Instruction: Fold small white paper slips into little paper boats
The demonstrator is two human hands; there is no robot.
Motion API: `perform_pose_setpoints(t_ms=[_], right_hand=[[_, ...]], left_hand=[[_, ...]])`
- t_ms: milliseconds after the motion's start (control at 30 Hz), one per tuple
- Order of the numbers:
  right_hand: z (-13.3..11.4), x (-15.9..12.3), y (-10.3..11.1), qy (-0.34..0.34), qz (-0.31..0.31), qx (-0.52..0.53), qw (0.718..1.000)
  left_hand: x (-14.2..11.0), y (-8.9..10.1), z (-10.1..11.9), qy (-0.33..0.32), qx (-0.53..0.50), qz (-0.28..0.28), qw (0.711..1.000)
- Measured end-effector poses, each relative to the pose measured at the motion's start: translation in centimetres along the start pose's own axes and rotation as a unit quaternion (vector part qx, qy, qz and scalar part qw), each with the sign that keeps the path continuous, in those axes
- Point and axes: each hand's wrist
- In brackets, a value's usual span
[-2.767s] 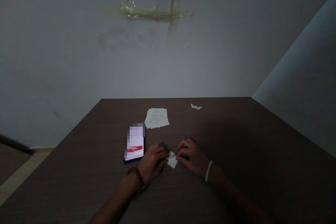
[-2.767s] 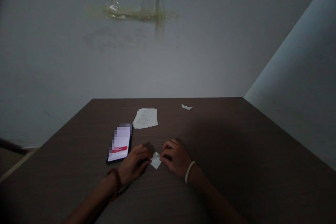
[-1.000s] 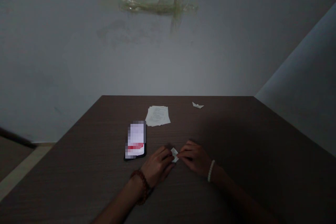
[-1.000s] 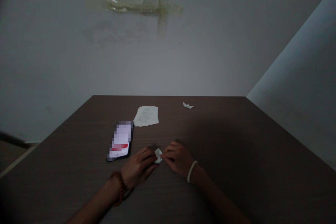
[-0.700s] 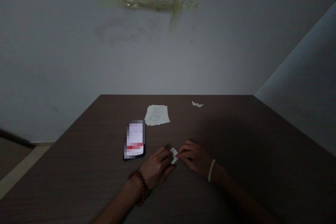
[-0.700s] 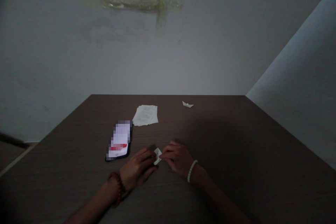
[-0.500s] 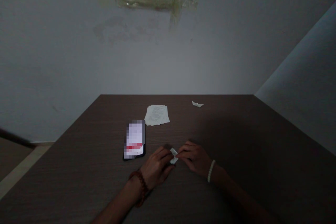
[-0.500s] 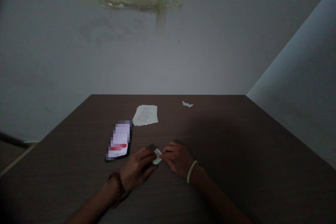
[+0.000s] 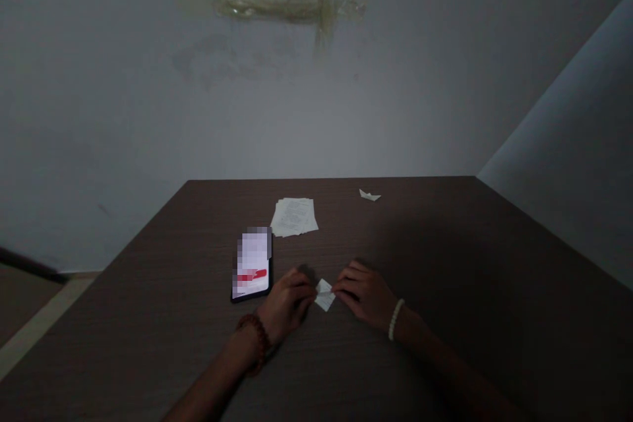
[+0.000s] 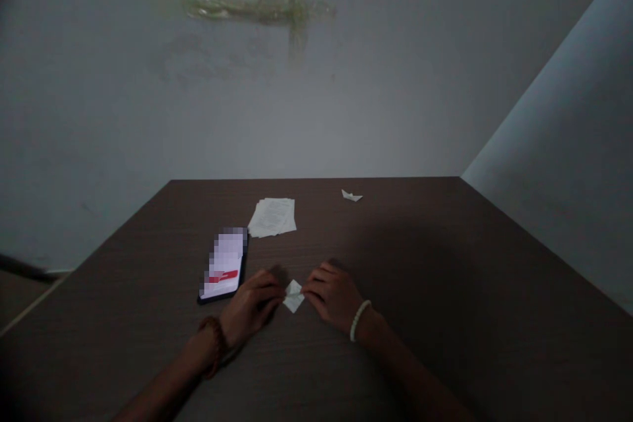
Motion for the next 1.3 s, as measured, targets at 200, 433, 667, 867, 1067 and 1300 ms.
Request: perform_pose_setpoints(t_ms=[200, 433, 667, 867, 1067, 1300], right_hand=[[0.2, 0.0, 0.1, 0.044, -0.003, -0.03, 0.999], [0.3, 0.0, 0.5, 0.11, -0.043, -0.101, 0.988], [0.2, -0.2, 0.6, 0.172, -0.069, -0.177, 0.967], [0.2, -0.3, 0.7, 0.196, -0.052, -0.191, 0.961], [0.7, -0.8, 0.2, 0.176, -0.047, -0.176, 0.967], [0.7, -0.6, 0.3, 0.124, -0.045, -0.097, 0.986]], left_hand=[[-0.2, 0.1, 0.2, -0.035, 0.055, -0.046, 0.997], [-0.4, 0.2, 0.6, -0.09, 0.149, -0.099, 0.98], [-0.6, 0.2, 0.7, -0.106, 0.166, -0.111, 0.974], [-0.5, 0.8, 1.2, -0.084, 0.144, -0.121, 0.979], [-0.3, 1.1, 1.8, -0.063, 0.082, -0.11, 0.989], [-0.4, 0.5, 2.0, -0.013, 0.068, -0.076, 0.995]])
Point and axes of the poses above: each hand's wrist, its own x-axis towards the middle knuckle, its own y-axis out of the back of the hand, z = x × y, and after that the axes turned 4 degrees about z, right-handed
